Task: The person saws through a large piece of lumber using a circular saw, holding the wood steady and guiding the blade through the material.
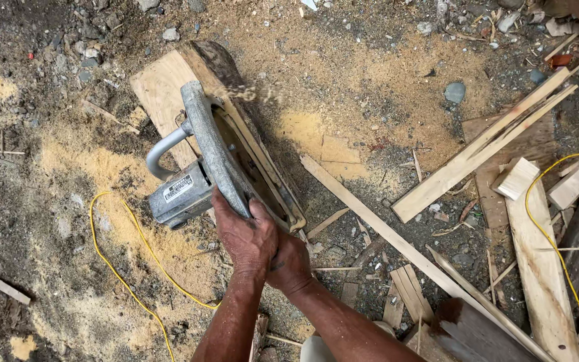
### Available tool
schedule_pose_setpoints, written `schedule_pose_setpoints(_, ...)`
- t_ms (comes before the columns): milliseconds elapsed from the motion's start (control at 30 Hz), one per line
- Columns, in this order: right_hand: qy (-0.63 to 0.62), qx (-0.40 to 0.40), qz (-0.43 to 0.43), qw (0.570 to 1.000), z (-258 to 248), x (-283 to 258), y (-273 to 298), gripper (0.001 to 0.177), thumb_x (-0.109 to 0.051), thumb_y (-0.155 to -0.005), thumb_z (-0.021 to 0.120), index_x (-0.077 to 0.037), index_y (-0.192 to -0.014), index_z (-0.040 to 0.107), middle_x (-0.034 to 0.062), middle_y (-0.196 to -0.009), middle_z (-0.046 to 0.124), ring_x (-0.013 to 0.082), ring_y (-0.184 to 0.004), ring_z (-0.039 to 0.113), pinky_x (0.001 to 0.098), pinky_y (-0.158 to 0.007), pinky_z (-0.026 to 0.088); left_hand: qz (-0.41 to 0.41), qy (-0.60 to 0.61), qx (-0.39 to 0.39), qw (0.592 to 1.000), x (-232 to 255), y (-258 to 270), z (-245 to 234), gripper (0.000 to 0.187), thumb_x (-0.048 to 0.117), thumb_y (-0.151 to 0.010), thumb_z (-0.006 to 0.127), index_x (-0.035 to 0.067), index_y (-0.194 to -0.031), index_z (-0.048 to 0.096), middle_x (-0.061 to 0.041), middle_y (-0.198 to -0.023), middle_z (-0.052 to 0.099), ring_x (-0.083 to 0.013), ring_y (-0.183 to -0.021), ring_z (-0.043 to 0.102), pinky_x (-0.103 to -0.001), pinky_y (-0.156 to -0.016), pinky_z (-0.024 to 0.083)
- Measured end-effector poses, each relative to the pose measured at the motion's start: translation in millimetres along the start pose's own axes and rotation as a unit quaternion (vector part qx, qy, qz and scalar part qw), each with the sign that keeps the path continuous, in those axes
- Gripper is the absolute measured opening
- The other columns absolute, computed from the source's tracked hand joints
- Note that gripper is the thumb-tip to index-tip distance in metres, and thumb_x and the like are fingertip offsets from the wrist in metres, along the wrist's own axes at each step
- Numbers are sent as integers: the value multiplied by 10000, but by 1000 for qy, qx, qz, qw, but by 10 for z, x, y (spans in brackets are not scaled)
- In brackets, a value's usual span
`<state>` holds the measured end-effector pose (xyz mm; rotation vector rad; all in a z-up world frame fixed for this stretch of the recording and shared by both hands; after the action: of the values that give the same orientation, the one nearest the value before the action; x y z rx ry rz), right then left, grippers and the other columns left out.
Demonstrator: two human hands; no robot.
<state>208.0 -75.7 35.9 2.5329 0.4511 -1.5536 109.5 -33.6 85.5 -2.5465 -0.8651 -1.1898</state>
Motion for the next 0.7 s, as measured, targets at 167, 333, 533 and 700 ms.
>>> schedule_pose_setpoints(167,-38,-51,95,993,99,109,30,686,-429,-851,830,-46,-1359,575,161,-1070,776,255,-864,803,377,-759,678,-75,-14,-23,997,-68,-64,1,712,68,-866,546,-73,-1516,294,-264,-1154,639,-364,-1041,697,-468,-958,571)
schedule_pose_setpoints(333,-27,-77,143,986,172,160,-37,641,-419,-854,824,-39,-1317,595,146,-971,778,264,-853,795,390,-728,663,-75,-9,-30,997,-107,-135,26,713,78,-876,545,-69,-1522,281,-255,-1132,657,-361,-1024,708,-464,-942,574)
schedule_pose_setpoints(533,-33,-62,128,989,167,91,-83,666,-422,-850,823,-33,-1335,586,141,-971,773,256,-846,793,388,-731,668,-53,-6,-20,998,-131,-151,-2,695,83,-883,546,-71,-1513,295,-254,-1121,657,-359,-1009,709,-467,-927,580)
schedule_pose_setpoints(700,-29,-45,121,991,173,91,-144,656,-444,-802,847,-43,-1267,617,143,-968,776,255,-848,794,388,-727,667,-67,-13,-18,997,-108,-219,9,685,96,-875,550,-65,-1496,311,-229,-1063,674,-345,-952,719,-466,-899,583)
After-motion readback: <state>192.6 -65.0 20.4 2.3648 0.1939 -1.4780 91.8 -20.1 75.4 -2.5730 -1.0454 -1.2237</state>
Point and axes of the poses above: each hand's wrist, its own y-axis away from the middle knuckle, its own z-axis out of the palm, x = y × z, the point moved 4 cm from there along -y, towards the middle knuckle
